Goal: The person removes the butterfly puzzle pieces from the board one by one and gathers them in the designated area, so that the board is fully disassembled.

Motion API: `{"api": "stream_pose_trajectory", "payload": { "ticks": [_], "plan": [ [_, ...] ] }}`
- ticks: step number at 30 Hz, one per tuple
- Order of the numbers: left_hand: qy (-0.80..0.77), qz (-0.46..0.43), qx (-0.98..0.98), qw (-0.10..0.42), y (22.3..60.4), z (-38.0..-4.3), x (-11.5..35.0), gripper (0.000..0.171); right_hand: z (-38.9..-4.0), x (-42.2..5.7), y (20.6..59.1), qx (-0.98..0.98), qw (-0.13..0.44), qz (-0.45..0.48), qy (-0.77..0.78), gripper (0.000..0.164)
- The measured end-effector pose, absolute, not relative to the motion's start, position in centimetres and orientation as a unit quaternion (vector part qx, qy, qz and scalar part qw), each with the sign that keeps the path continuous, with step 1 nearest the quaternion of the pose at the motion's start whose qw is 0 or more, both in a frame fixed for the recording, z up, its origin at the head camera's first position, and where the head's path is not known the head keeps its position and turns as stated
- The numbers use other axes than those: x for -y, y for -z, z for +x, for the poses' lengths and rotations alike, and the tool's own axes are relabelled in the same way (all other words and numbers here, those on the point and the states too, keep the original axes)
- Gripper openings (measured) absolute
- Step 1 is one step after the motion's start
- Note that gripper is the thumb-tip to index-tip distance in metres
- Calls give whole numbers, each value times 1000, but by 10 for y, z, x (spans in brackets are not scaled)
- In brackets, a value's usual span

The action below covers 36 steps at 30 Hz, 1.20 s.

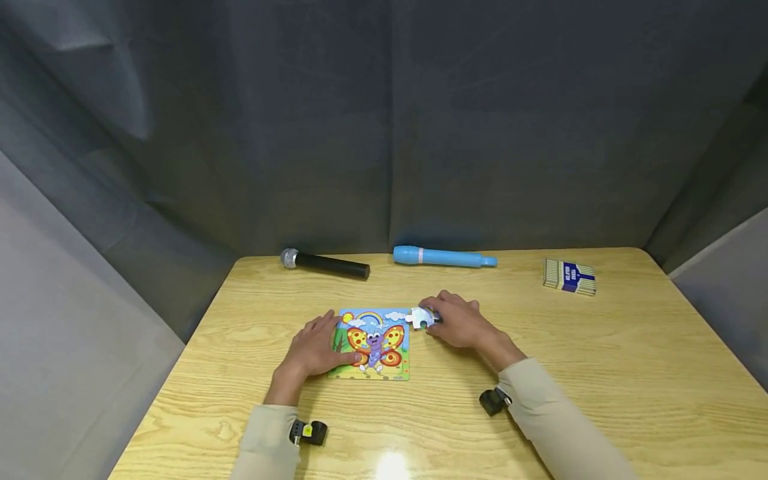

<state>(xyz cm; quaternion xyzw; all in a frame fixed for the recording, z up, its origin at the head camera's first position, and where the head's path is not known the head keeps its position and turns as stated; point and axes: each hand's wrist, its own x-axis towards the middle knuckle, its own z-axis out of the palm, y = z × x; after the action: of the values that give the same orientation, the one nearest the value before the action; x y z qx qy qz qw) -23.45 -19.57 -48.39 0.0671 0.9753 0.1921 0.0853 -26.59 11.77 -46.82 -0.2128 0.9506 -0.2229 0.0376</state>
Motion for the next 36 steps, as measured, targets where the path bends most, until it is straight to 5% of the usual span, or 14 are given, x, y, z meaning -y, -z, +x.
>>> {"api": "stream_pose_trajectory", "payload": {
  "ticks": [36],
  "plan": [
    [-191,67,-976,86,484,-234,194,100,-271,-188,473,-963,79,-164,196,42]
  ]
}}
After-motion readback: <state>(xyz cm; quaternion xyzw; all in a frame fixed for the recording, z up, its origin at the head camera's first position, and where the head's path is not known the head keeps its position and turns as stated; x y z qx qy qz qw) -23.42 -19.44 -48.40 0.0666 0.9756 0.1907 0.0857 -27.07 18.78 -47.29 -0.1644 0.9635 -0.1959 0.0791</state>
